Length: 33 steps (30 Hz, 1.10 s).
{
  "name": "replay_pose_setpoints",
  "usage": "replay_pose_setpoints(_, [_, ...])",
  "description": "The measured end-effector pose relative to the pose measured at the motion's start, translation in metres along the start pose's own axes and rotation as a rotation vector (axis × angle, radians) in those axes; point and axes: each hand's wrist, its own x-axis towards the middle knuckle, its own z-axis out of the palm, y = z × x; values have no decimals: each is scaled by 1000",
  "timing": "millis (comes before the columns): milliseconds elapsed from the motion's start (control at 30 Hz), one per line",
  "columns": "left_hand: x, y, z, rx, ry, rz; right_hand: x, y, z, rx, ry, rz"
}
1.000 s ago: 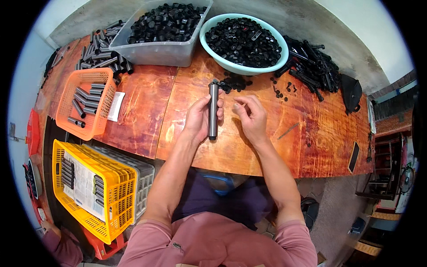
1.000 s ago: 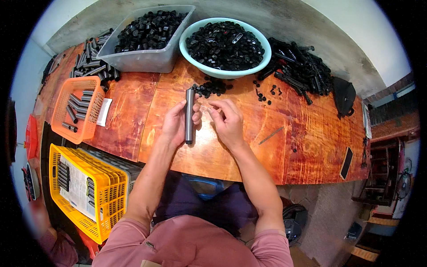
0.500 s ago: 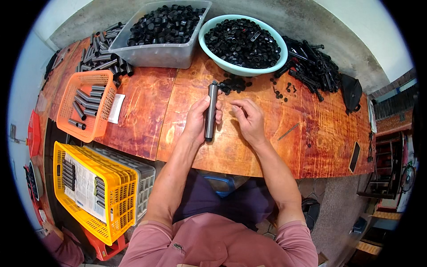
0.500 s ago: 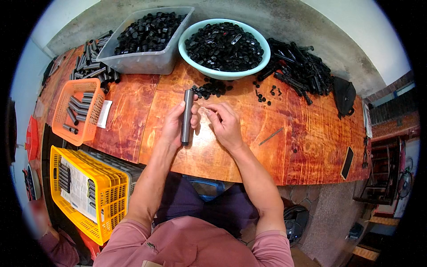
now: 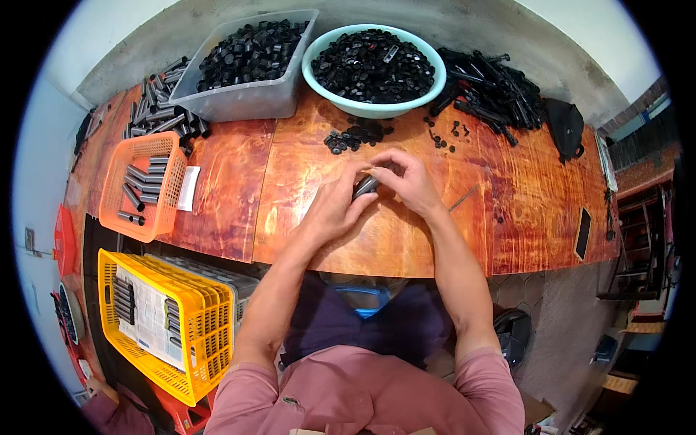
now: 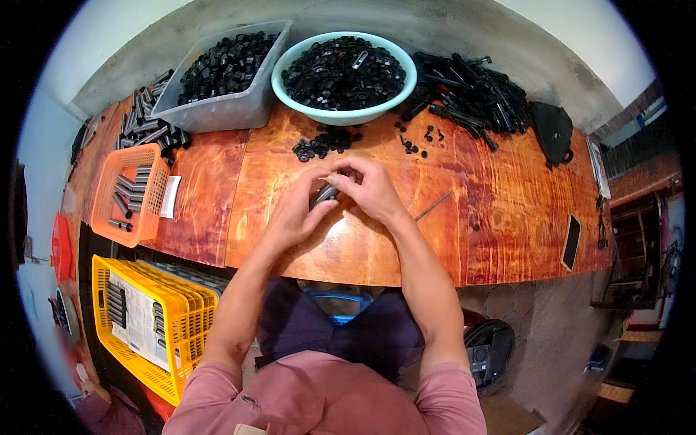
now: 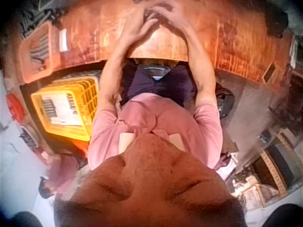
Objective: The person assembles small black components onto cylindrical metal rods at a workbench. They repeatedly pick up parts, insert them into the rods, and place the finished assemblies into a yellow basket. Another person works nearby at a separate station.
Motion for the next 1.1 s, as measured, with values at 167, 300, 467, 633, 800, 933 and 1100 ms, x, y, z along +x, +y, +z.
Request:
replay_pose_setpoints(167, [-10,1,3,212,-136,-110,-16,-10,-11,-15,-134,227])
replay_pose_setpoints(300, [-12,-4,14,374,-7,119,-25,-11,-13,-58,-156,195])
replay_pose_setpoints(467, [-12,5,15,436,-49,144,-32,-8,-16,-228,-109,133])
replay_pose_setpoints(633, [-16,7,18,500,-52,173,-35,0,-18,-186,-128,114])
replay_pose_setpoints(800, [-20,0,10,325,-74,124,-41,-6,-17,-139,-149,157])
replay_pose_setpoints(933, [-20,3,4,275,-130,29,-37,-14,-15,-229,-155,127])
replay_pose_setpoints(1100, [-21,3,5,261,-114,45,1,-5,5,-527,16,132])
